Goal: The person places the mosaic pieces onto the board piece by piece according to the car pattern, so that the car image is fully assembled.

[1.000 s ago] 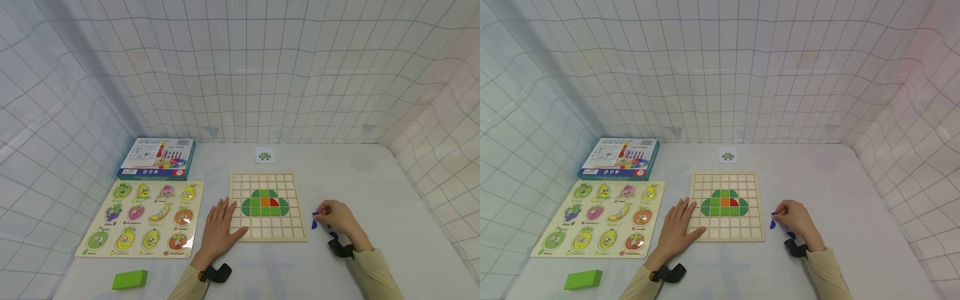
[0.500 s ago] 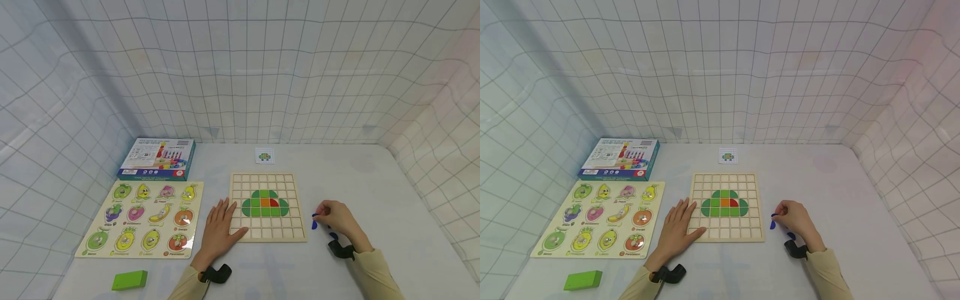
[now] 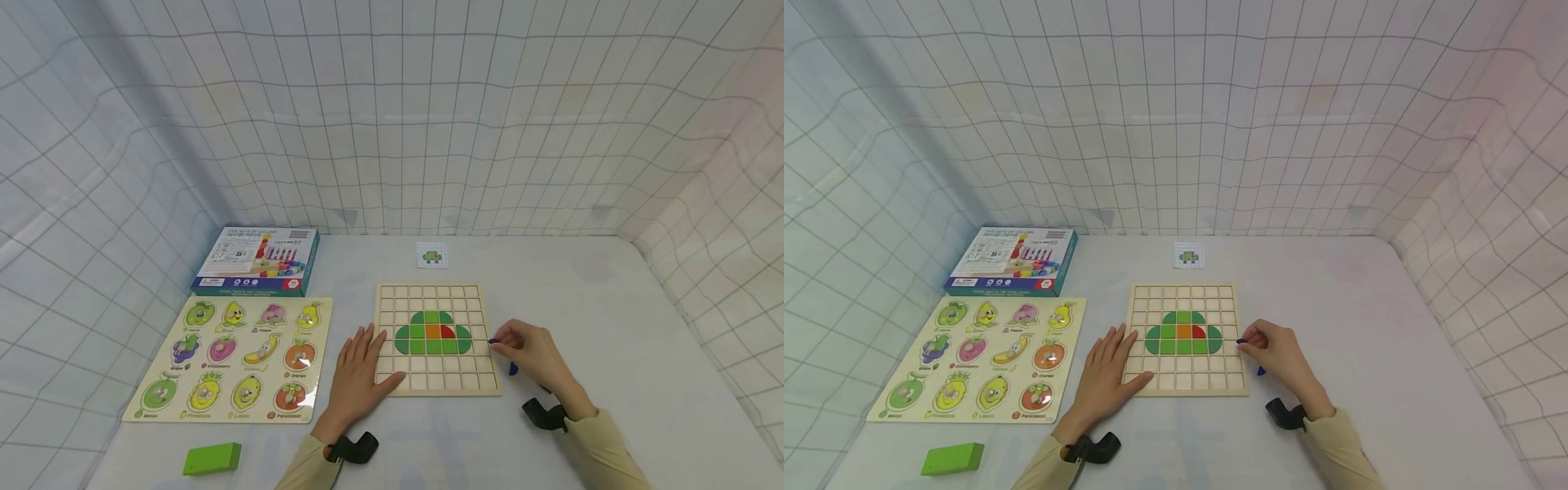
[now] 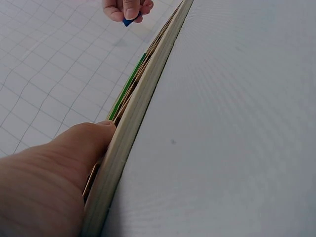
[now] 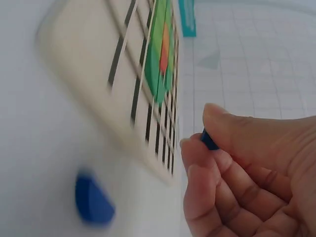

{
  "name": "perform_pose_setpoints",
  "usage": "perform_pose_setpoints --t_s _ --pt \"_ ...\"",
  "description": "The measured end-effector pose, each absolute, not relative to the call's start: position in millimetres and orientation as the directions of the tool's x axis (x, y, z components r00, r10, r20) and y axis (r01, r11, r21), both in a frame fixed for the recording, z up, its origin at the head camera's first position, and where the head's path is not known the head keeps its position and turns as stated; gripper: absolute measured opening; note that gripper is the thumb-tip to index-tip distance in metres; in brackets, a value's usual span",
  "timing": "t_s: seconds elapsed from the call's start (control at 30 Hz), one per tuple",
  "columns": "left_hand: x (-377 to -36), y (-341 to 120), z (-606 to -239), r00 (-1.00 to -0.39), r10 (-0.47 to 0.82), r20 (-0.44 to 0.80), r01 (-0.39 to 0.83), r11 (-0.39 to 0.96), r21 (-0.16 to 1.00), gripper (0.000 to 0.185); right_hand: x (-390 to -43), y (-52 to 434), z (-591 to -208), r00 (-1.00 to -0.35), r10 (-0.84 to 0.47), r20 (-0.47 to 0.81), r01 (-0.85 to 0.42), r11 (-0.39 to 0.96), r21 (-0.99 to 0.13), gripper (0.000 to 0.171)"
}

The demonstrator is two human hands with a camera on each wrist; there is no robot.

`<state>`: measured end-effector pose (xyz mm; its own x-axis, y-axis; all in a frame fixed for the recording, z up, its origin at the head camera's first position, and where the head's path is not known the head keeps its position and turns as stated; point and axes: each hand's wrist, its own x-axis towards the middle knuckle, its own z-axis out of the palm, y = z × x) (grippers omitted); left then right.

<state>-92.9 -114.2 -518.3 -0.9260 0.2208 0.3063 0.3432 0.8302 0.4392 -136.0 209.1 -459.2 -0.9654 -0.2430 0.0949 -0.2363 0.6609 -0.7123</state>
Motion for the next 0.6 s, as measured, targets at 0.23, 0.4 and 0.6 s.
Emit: perform_pose_setpoints --t_s 0.23,0.4,0.6 --pt "-93.3 -113.3 -517.6 -0.93 0.218 0.296 0.335 0.836 0.435 0.079 -134.7 176.4 -464.7 -0.91 -0.405 0.088 -0.314 0.533 -0.786 0.013" --pt "-92.6 -112.4 -516.5 -0.934 0.216 0.285 0.327 0.839 0.435 0.079 -133.4 154.9 -465.9 -0.88 -0.472 0.056 -0.322 0.506 -0.8 0.013" --pt "-93.3 -113.5 -516.6 -0.933 0.218 0.286 0.327 0.846 0.422 0.079 -133.7 133.9 -466.1 -0.866 -0.497 0.051 -0.34 0.51 -0.79 0.009"
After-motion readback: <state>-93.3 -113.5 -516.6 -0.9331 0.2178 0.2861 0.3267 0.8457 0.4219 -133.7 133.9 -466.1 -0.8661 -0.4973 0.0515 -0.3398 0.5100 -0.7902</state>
